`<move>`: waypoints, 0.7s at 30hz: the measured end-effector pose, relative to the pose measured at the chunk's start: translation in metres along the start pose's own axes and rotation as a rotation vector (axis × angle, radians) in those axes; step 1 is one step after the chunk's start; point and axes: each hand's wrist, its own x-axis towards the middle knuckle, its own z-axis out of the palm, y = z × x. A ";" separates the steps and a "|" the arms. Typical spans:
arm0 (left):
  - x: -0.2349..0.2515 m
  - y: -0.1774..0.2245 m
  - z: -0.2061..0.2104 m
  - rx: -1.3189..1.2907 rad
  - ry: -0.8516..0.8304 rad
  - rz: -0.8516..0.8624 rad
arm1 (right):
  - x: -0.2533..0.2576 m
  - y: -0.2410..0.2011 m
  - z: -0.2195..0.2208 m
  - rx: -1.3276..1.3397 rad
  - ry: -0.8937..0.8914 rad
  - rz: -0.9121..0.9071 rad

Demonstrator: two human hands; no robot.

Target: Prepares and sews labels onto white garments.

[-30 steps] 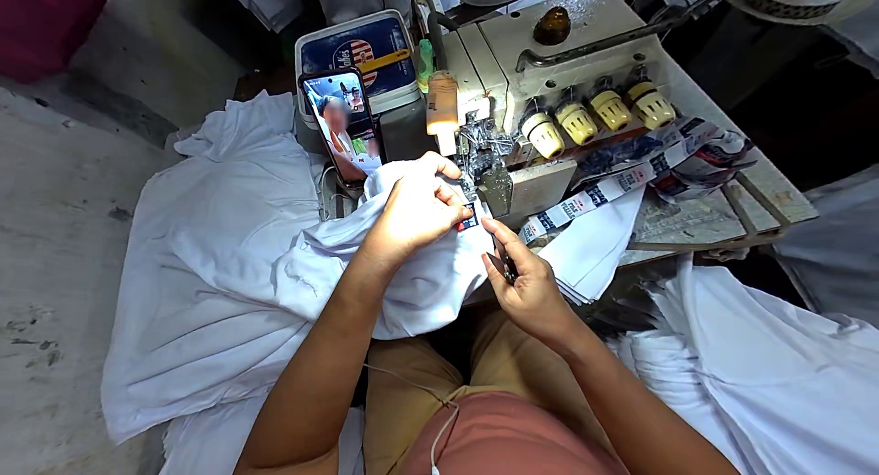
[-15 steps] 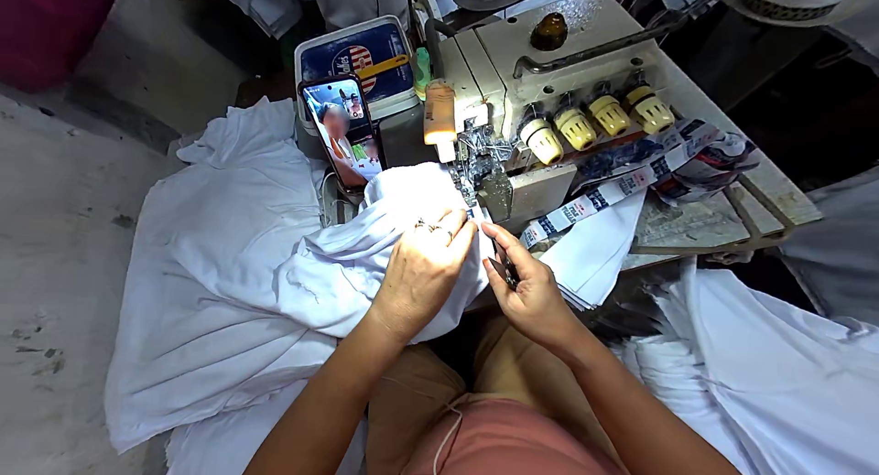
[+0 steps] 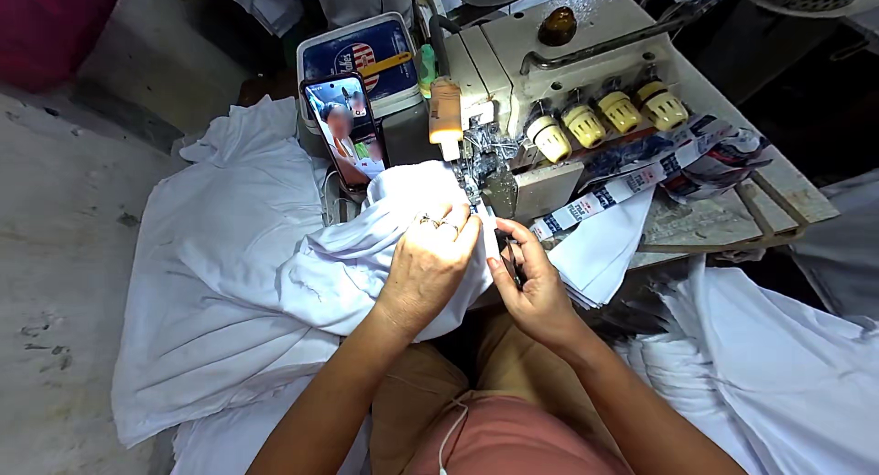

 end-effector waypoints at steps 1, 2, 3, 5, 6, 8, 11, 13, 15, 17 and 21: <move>0.000 0.000 0.000 0.003 -0.006 -0.002 | 0.000 0.000 0.000 0.000 0.001 0.004; 0.000 0.000 0.000 0.006 -0.013 -0.003 | 0.000 0.000 0.000 0.003 0.001 0.005; 0.000 0.000 -0.001 0.004 -0.022 -0.005 | 0.000 0.001 0.000 0.003 0.004 0.004; -0.001 0.001 -0.002 0.001 -0.050 -0.014 | -0.001 0.000 0.000 0.004 0.012 0.004; -0.001 0.003 -0.002 0.002 -0.062 -0.016 | -0.001 -0.001 0.000 0.007 0.013 0.009; -0.001 0.005 -0.002 0.007 -0.076 -0.018 | -0.001 -0.001 0.000 0.023 0.015 0.014; -0.001 0.006 -0.002 0.005 -0.088 -0.030 | 0.000 -0.001 0.001 0.047 0.021 0.016; 0.000 0.007 -0.001 0.005 -0.096 -0.047 | 0.003 0.000 0.001 0.060 0.035 0.017; 0.001 0.006 0.001 0.007 -0.106 -0.068 | 0.007 0.000 0.002 0.080 0.054 0.008; 0.001 0.004 0.002 0.004 -0.118 -0.078 | 0.012 0.000 0.003 0.093 0.075 -0.007; -0.002 0.005 -0.003 -0.033 -0.179 -0.106 | 0.023 -0.002 0.003 0.121 0.094 0.007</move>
